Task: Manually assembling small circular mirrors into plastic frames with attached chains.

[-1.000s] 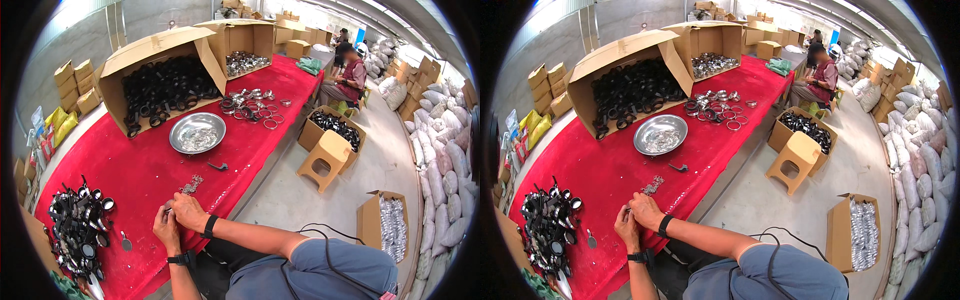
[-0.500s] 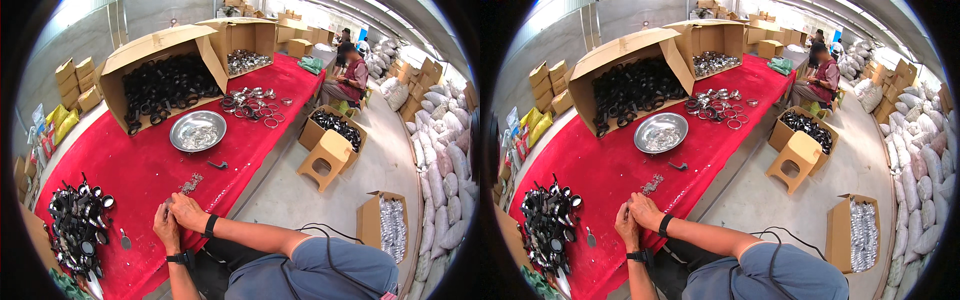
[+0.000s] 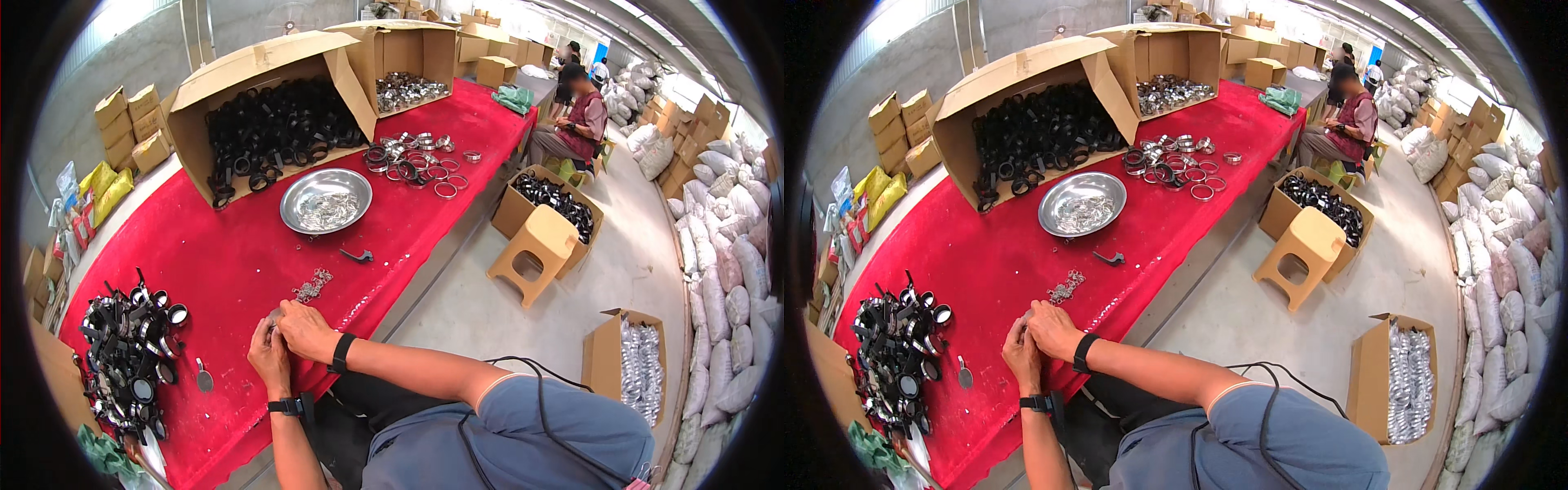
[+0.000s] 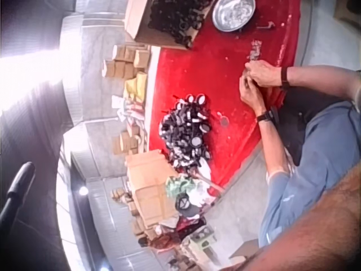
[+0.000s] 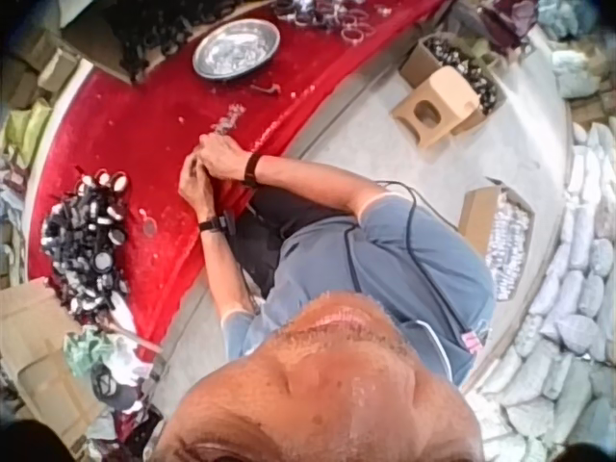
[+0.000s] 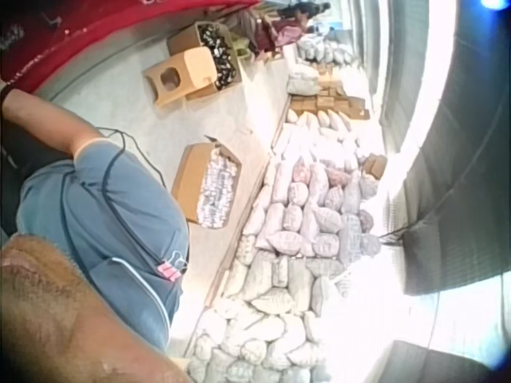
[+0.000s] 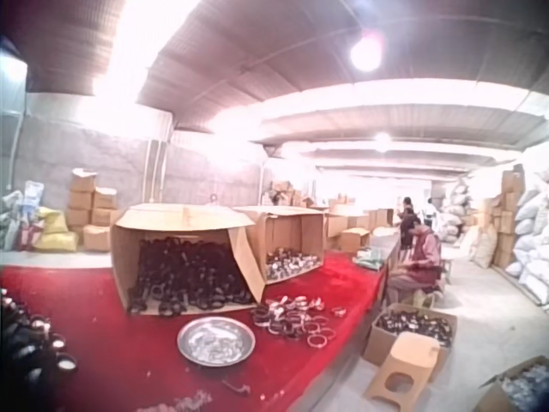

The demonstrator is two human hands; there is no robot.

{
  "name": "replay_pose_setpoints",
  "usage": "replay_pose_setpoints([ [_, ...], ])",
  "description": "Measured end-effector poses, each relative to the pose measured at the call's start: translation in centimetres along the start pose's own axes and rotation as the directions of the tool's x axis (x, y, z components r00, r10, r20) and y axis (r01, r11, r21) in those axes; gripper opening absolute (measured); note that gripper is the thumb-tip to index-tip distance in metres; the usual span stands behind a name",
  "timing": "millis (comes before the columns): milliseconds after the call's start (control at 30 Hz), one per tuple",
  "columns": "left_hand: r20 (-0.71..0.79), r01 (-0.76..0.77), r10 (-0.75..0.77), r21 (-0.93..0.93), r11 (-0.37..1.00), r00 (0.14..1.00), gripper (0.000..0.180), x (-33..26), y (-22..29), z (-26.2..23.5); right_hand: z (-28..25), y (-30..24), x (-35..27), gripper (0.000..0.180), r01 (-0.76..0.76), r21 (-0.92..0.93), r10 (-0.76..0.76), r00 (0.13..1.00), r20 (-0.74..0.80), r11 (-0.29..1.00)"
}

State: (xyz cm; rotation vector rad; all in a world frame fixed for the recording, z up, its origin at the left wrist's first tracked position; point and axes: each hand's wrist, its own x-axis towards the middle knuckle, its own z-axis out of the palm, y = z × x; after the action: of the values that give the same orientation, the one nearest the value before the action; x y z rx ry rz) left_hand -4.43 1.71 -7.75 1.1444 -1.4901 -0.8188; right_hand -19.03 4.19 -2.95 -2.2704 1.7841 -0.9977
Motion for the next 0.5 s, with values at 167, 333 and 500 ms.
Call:
replay_pose_setpoints([
  [167,-0.002,-0.062,0.063,0.112,0.992,0.998,0.027,-0.5,-1.6,-1.2,0.8,0.3,-0.4,0.01,0.028,0.087,-0.026,1.0,-0.016,0.996],
  [333,-0.027,-0.104,0.105,0.036,0.994,0.994,0.028,0.9,0.3,1.3,-2.6,6.3,2.6,0.029,-0.078,0.16,0.06,0.992,0.111,0.984],
  [500,-0.08,-0.022,0.025,0.04,0.999,0.997,0.029,0.1,0.4,0.4,-1.4,6.2,5.0,0.043,-0.506,0.283,0.377,0.833,0.404,0.815],
])
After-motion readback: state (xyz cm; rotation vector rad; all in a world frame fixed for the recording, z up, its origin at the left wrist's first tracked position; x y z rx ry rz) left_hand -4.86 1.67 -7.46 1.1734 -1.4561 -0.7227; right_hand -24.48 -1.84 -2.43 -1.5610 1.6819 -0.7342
